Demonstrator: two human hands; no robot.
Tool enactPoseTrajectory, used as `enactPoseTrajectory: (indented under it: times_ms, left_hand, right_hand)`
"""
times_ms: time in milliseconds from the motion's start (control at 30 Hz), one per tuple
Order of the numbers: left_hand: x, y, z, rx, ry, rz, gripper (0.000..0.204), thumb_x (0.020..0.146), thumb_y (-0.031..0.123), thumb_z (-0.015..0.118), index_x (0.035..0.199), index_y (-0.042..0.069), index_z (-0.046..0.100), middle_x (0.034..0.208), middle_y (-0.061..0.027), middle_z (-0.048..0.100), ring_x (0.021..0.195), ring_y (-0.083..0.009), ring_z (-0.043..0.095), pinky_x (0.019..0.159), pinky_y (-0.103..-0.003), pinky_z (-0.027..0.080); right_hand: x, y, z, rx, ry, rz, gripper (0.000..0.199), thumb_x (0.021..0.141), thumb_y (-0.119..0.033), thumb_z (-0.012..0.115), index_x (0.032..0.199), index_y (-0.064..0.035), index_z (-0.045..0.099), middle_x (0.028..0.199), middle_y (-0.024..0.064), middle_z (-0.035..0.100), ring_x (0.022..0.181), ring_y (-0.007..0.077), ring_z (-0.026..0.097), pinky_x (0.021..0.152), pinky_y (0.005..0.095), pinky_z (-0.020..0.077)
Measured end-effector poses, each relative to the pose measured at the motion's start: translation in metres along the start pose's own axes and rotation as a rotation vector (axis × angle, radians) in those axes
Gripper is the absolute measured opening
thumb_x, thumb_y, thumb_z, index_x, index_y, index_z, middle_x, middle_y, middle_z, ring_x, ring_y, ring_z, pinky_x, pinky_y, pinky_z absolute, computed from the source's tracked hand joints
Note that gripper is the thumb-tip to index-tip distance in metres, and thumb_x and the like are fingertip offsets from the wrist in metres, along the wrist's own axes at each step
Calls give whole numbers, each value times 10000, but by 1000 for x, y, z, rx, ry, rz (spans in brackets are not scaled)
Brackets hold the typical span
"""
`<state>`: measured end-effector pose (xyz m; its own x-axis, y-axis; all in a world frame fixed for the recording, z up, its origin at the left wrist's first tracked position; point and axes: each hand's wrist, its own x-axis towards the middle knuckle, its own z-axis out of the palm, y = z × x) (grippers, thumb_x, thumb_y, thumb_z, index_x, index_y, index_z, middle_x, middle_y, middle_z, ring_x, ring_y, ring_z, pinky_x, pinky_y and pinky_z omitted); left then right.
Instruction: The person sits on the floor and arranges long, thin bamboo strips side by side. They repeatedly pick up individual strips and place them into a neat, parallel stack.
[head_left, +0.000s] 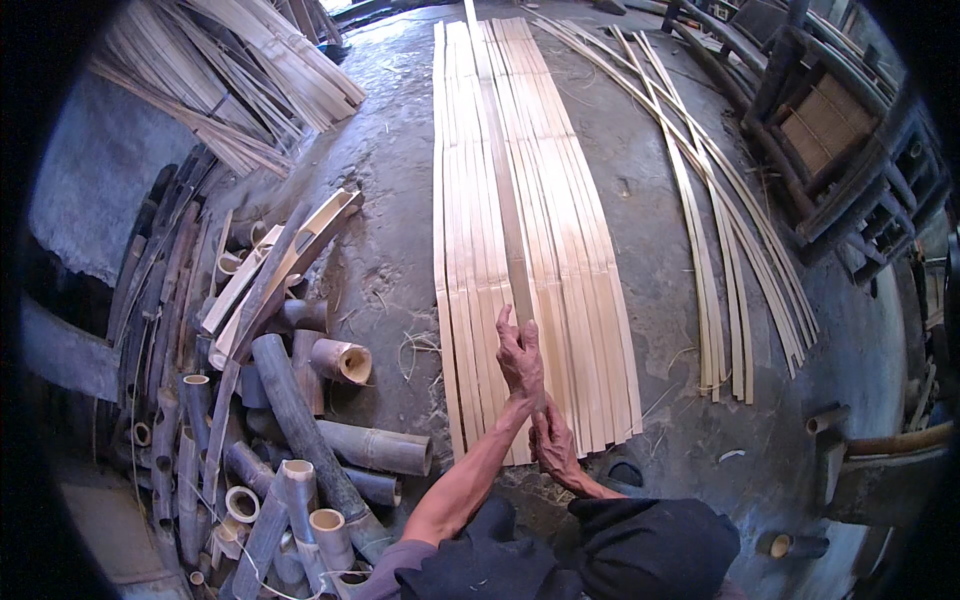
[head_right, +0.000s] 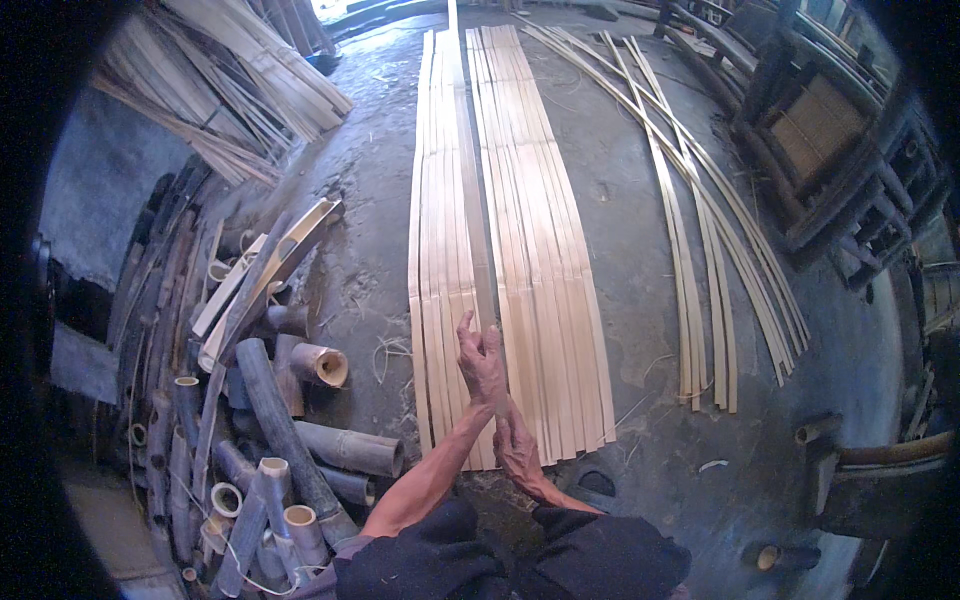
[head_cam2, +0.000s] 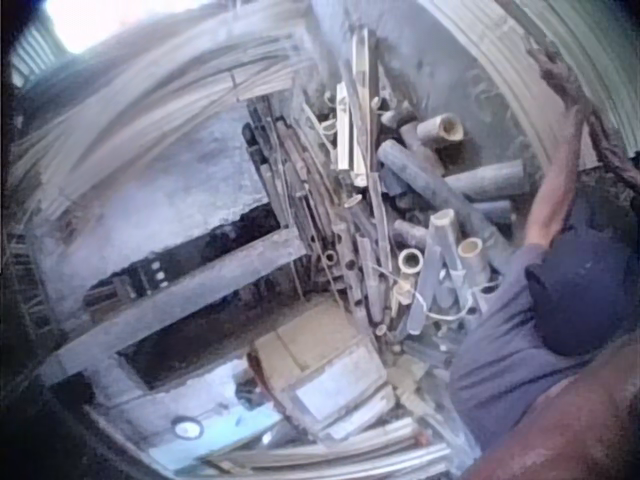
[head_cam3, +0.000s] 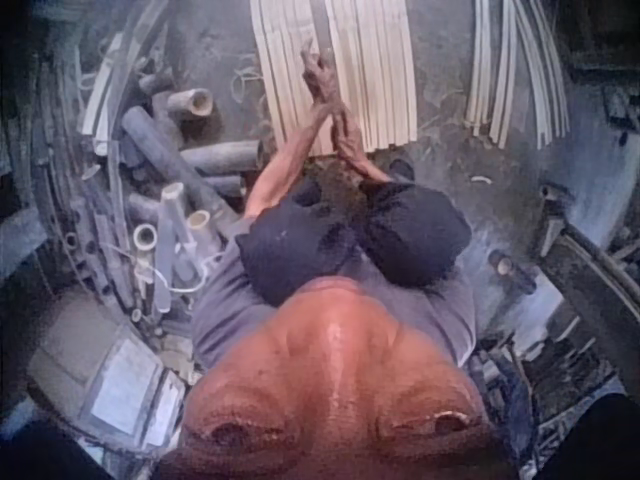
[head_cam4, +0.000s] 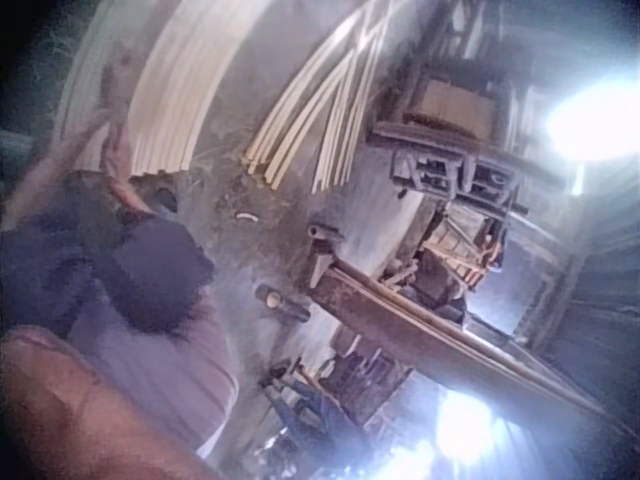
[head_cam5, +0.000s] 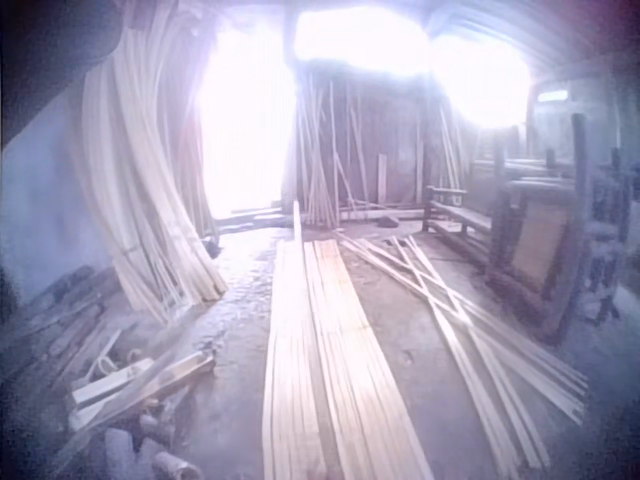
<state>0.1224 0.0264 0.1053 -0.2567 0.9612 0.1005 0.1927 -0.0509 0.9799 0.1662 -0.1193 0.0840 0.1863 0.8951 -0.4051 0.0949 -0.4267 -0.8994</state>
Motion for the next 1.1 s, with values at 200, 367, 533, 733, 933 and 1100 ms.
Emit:
enactPoseTrajectory:
  times_ms: [200,367,533,733,933,1100]
  left_hand:
    - [-9,-17,11,40,-104,-36,506,953,156,557,1393,1,361,626,-8,362,581,-115,375,569,-315,375]
    - [-22,-12,17,0,-221,55,573,958,156,540,1442,-2,277,673,-21,404,604,-116,410,581,-313,397]
    - [-27,36,19,12,-538,144,571,955,167,551,1437,-5,300,836,-100,534,752,-190,548,703,-350,472]
    - [-30,-42,3,645,-511,494,606,932,329,553,1425,32,363,1387,-208,438,1288,-346,421,1075,-493,293]
    - [-48,-84,-15,910,-704,550,698,936,387,523,1502,71,265,1570,-196,172,1464,-346,141,1174,-515,104]
    - [-51,-95,-19,907,-741,524,700,944,412,498,1522,111,240,1594,-162,128,1478,-322,104,1178,-515,45]
  right_hand:
    - [-6,-1,-12,6,29,3,463,1017,-324,438,1410,-80,409,637,63,515,566,148,528,514,315,432]
    - [-6,34,-22,68,158,-92,529,1025,-264,470,1472,-27,317,664,-15,504,508,64,447,444,246,391]
    - [-2,49,-74,36,359,-275,537,1020,-233,490,1486,-39,305,952,-35,618,551,28,409,475,211,378]
    - [8,48,-127,-147,429,-258,494,998,-300,538,1450,-141,419,748,-41,573,573,37,413,515,218,391]
    - [30,49,-177,-259,454,-161,476,1002,-397,499,1427,-190,445,707,-6,592,631,99,456,570,276,420]
    - [45,56,-206,-432,447,-133,427,1003,-357,483,1412,-236,463,854,209,651,695,173,554,675,330,475]
